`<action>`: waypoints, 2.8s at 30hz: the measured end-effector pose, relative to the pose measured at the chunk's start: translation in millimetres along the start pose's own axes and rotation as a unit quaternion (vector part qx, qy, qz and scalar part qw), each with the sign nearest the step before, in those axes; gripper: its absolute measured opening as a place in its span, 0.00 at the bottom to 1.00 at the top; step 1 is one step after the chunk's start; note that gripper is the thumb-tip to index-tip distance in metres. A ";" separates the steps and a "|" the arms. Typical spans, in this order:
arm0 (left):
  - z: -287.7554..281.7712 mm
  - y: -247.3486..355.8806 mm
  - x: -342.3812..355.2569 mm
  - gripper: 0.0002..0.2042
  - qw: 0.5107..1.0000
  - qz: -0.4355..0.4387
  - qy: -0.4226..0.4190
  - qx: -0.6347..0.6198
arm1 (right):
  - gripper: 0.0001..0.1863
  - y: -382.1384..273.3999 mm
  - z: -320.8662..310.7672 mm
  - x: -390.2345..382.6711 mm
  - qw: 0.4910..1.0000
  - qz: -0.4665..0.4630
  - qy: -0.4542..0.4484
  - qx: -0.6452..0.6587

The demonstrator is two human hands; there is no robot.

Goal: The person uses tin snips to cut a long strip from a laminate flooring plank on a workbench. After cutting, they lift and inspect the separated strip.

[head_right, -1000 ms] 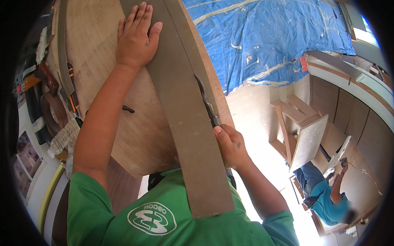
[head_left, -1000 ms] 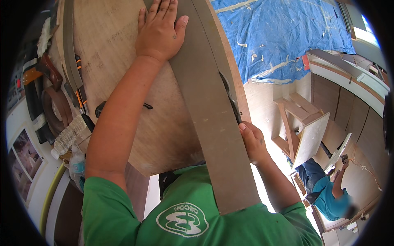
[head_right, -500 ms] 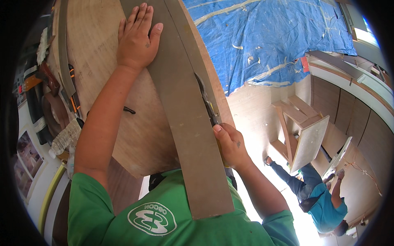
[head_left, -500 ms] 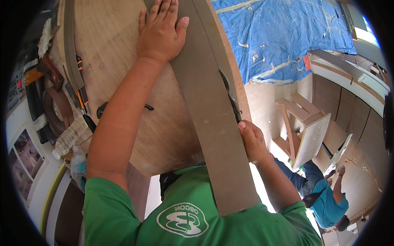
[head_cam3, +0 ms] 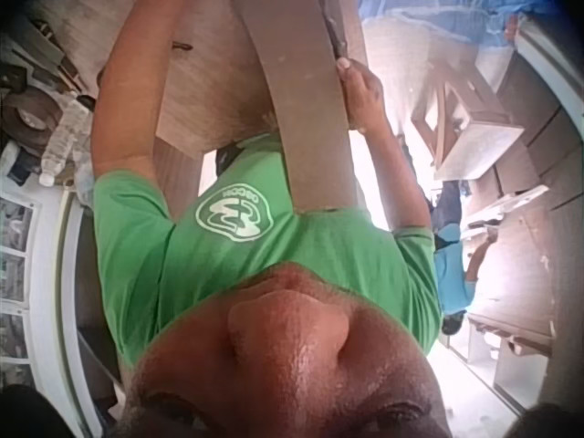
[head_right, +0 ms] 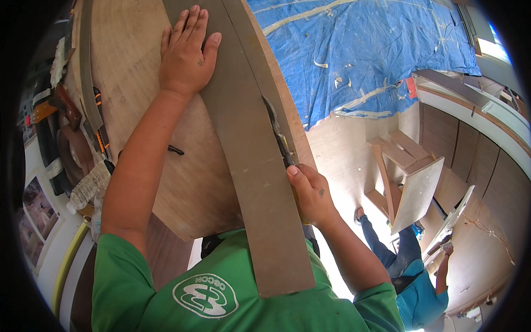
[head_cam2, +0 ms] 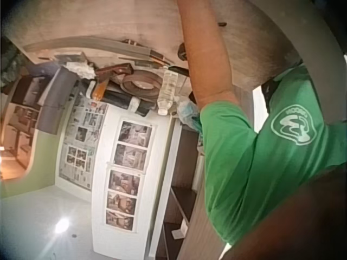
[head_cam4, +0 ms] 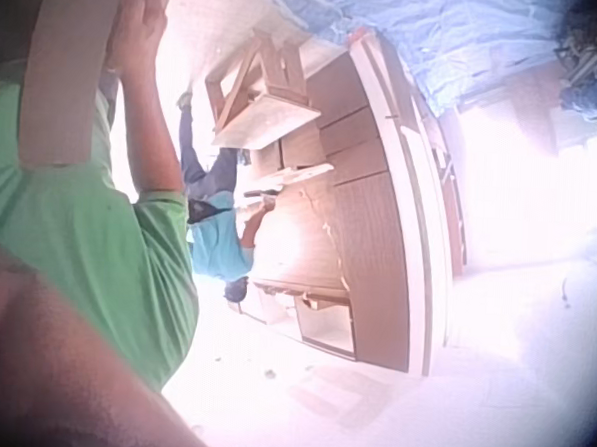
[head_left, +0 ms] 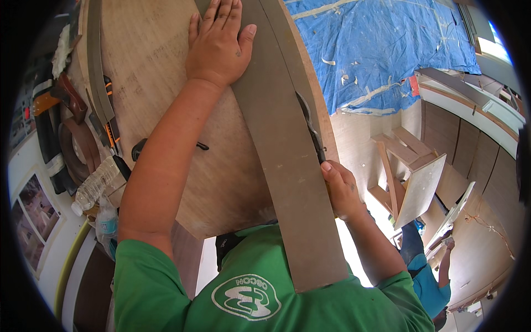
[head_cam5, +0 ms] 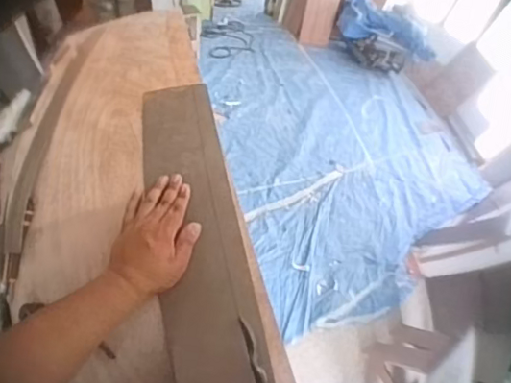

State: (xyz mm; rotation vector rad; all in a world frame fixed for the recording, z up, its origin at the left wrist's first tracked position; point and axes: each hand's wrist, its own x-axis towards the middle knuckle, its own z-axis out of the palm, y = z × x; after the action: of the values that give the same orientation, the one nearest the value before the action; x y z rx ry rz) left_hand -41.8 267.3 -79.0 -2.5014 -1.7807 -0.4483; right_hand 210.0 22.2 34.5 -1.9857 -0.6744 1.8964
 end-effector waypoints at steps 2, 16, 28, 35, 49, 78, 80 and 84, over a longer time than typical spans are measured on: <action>-0.3 -0.4 0.1 0.31 1.000 0.000 -0.002 0.003 | 0.27 2.5 -0.1 0.8 1.000 -0.004 0.002 -0.001; -1.8 1.7 0.2 0.30 1.000 -0.006 -0.004 0.003 | 0.29 -5.9 5.2 4.7 1.000 -0.020 0.011 -0.005; -3.0 2.2 1.2 0.30 1.000 -0.003 0.000 -0.007 | 0.31 -13.0 8.5 8.3 1.000 -0.019 0.015 0.011; -4.1 2.4 0.7 0.30 1.000 -0.003 0.001 -0.007 | 0.31 -11.5 5.5 8.5 1.000 -0.021 0.006 -0.017; -3.9 2.9 0.5 0.30 1.000 -0.006 -0.002 0.001 | 0.31 -16.7 7.2 14.3 0.998 -0.045 0.015 -0.031; -4.2 3.7 0.9 0.30 1.000 -0.004 0.003 -0.010 | 0.29 -32.8 11.6 20.5 0.999 -0.026 0.012 0.017; -4.7 4.1 0.4 0.30 1.000 -0.006 0.004 -0.016 | 0.29 -32.6 12.1 20.9 0.999 -0.028 0.013 0.019; -4.9 3.2 0.4 0.30 1.000 -0.004 0.002 -0.013 | 0.29 -29.7 10.2 22.5 0.999 -0.037 0.018 -0.006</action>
State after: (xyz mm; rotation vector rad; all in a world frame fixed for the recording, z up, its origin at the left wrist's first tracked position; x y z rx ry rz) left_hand -39.8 265.7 -73.8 -2.5104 -1.7950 -0.4786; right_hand 196.5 58.2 30.4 -1.9697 -0.7405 1.8147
